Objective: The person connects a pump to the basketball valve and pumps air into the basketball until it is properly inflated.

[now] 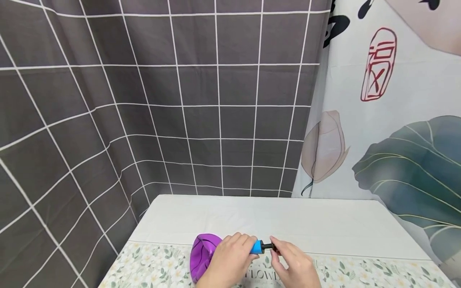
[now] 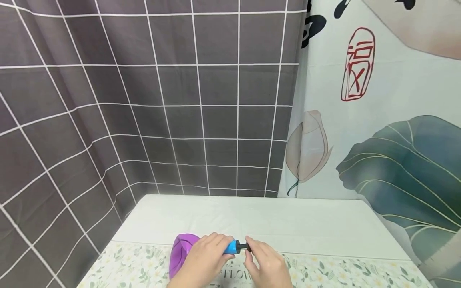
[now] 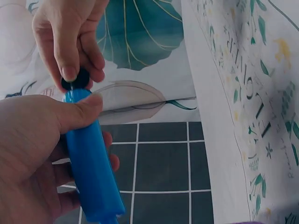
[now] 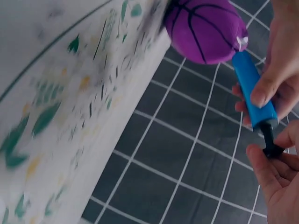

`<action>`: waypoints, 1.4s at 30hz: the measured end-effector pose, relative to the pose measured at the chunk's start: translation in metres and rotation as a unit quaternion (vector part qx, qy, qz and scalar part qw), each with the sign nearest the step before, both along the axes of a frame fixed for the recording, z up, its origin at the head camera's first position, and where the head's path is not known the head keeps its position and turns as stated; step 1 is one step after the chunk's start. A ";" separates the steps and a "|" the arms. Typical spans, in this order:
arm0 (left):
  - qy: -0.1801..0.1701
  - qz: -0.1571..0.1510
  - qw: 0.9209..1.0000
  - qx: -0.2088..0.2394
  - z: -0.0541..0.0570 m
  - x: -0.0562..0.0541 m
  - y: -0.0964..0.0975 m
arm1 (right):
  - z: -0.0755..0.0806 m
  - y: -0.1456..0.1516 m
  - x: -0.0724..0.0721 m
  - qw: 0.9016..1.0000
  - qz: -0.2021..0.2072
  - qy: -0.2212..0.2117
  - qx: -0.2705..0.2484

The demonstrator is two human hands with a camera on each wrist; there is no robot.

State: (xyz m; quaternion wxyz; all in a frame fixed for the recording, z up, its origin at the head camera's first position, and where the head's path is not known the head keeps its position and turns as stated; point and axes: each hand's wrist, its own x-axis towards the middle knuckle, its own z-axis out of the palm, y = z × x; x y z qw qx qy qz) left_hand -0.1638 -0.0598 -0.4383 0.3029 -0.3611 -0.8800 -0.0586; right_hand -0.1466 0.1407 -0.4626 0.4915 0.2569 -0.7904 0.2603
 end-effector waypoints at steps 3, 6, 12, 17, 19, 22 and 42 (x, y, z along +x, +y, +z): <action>-0.016 0.004 1.000 0.005 0.001 -0.001 -0.004 | 0.005 0.010 -0.002 1.000 -0.001 0.010 -0.013; -0.037 0.019 0.999 0.006 0.004 -0.003 -0.009 | 0.010 0.022 -0.002 0.999 -0.015 0.019 -0.024; -0.058 0.036 0.998 0.012 0.008 -0.006 -0.017 | 0.021 0.043 -0.001 0.998 -0.048 0.015 -0.034; -0.015 0.037 0.999 0.004 0.010 -0.004 -0.015 | 0.024 0.042 -0.003 0.997 -0.051 0.032 -0.054; 0.013 0.040 0.999 -0.005 0.010 -0.003 -0.013 | 0.023 0.036 -0.005 0.996 -0.056 0.042 -0.060; 0.049 0.047 0.998 -0.012 0.009 -0.003 -0.009 | 0.019 0.024 -0.005 0.995 -0.064 0.044 -0.062; 0.012 0.030 0.999 -0.007 0.000 -0.010 -0.003 | 0.009 0.011 -0.006 0.999 -0.022 -0.010 -0.036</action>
